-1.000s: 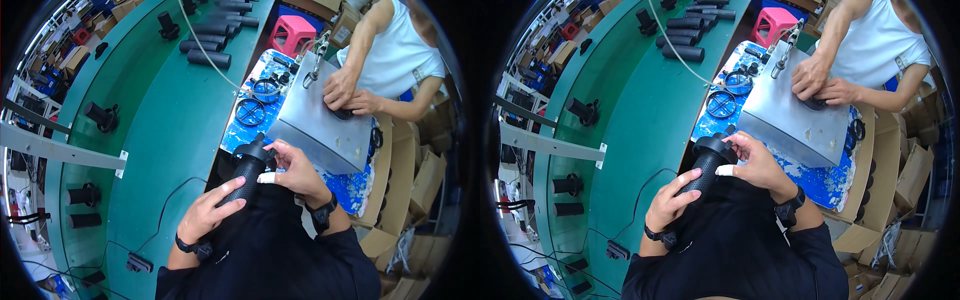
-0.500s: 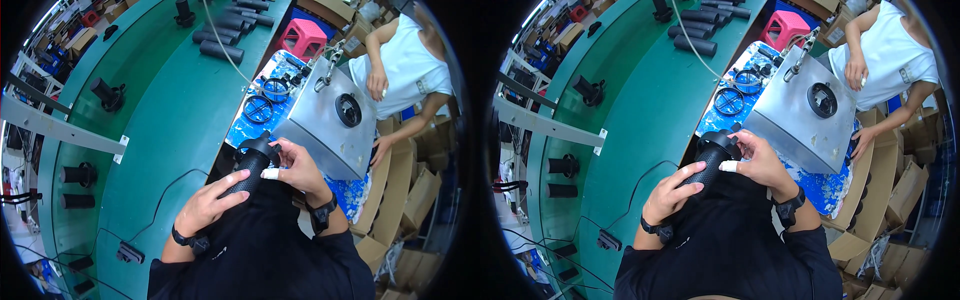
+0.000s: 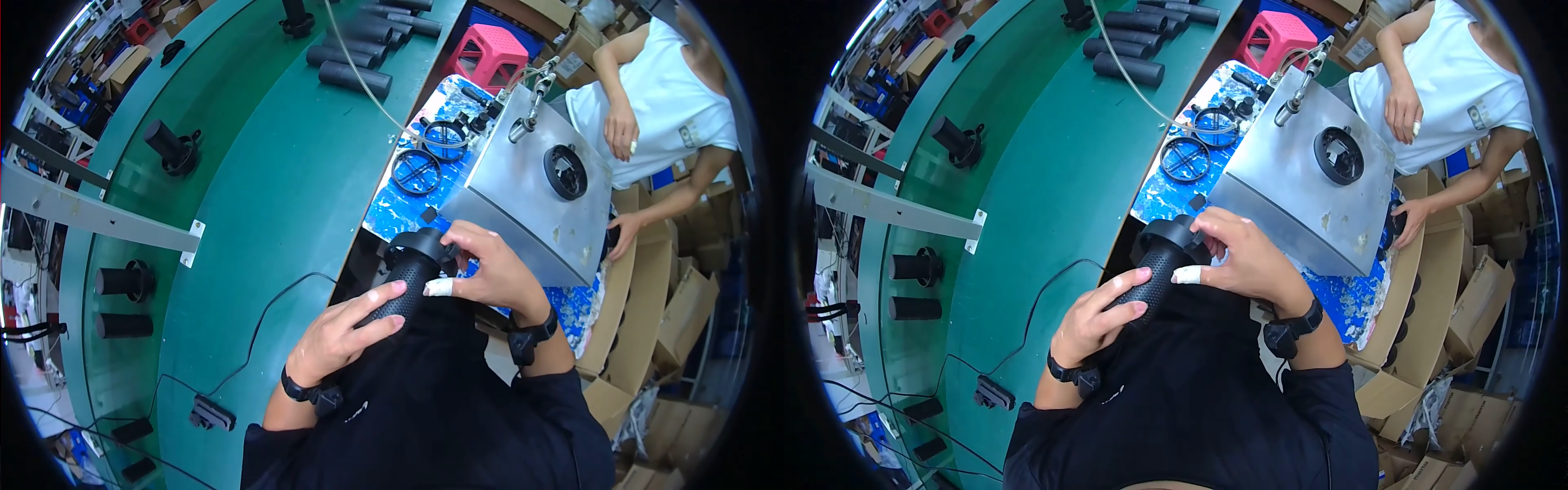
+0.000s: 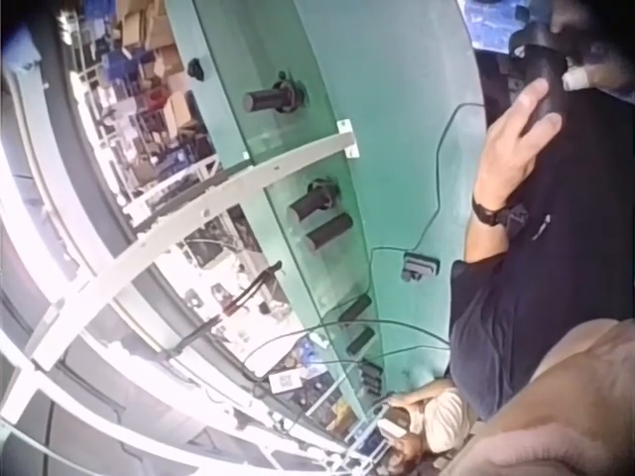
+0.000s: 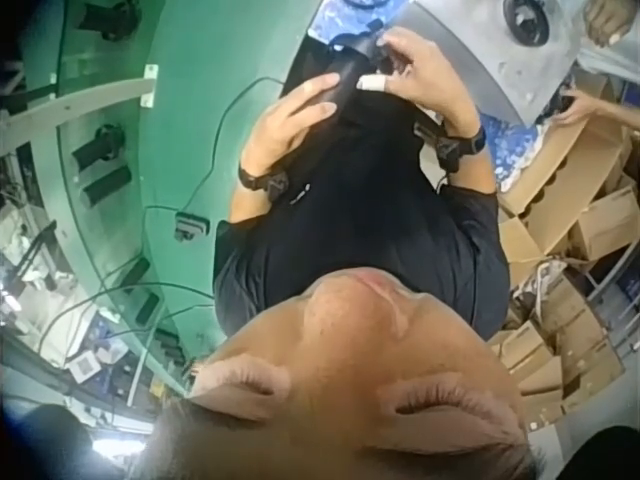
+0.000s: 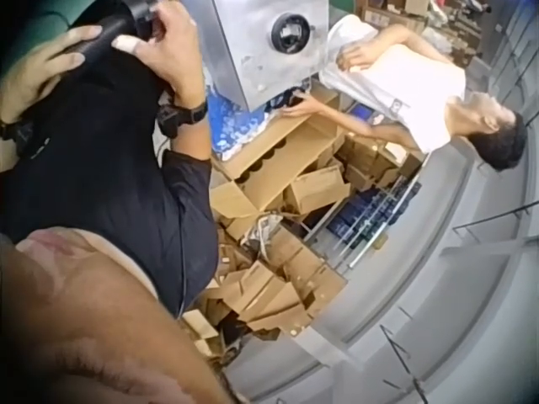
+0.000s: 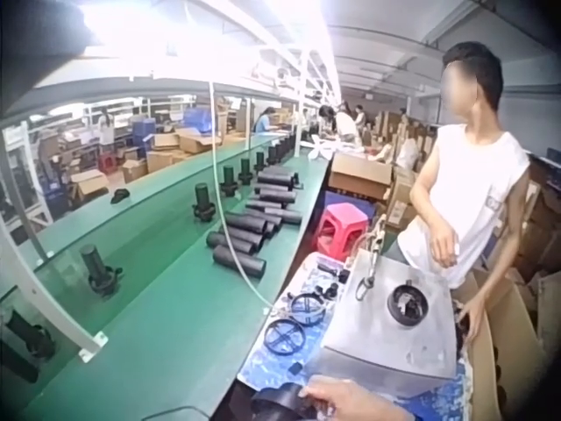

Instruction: The person picks up a black cylinder and places it into a machine, then removes it and presses a black plastic ring onto the cylinder. They place the assembled unit back into the machine, remove it, and set it on a green table before repeating the process.

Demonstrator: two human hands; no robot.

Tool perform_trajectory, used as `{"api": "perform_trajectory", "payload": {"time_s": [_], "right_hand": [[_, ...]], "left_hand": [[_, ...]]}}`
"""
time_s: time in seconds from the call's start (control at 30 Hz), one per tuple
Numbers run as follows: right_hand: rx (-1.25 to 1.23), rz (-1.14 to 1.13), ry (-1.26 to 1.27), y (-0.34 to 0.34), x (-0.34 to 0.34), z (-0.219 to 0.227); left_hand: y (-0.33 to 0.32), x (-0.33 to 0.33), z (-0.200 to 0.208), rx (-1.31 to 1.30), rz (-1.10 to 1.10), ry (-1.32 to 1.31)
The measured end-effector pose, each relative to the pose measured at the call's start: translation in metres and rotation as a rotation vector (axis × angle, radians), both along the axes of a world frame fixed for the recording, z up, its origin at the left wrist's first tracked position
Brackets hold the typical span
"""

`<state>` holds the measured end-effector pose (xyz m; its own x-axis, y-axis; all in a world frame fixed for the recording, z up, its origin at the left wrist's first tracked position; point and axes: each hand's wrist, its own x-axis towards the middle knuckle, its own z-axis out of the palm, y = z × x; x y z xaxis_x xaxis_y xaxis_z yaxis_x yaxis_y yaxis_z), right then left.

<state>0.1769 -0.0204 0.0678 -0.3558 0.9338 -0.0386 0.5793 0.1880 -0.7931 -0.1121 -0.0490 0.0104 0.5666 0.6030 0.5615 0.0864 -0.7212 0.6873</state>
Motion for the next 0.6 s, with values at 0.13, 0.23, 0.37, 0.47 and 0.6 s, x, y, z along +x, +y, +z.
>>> {"api": "perform_trajectory", "payload": {"time_s": [0.13, 0.23, 0.37, 0.47, 0.6], "right_hand": [[0.118, 0.071, -0.036, 0.005, 0.001, -0.011], [0.072, 0.033, 0.072, 0.001, -0.001, -0.013], [0.015, -0.048, 0.174, -0.001, -0.005, -0.020], [-0.007, -0.077, 0.225, 0.001, -0.008, -0.022], [-0.014, -0.061, 0.274, 0.002, -0.010, -0.026]], "left_hand": [[0.002, -0.004, -0.011, 0.011, 0.082, -0.104], [0.001, -0.007, -0.017, -0.082, 0.205, -0.312], [0.002, -0.009, -0.016, -0.148, 0.167, -0.354], [0.001, -0.011, -0.023, -0.201, 0.144, -0.373], [0.001, -0.010, -0.030, -0.264, 0.120, -0.438]]}}
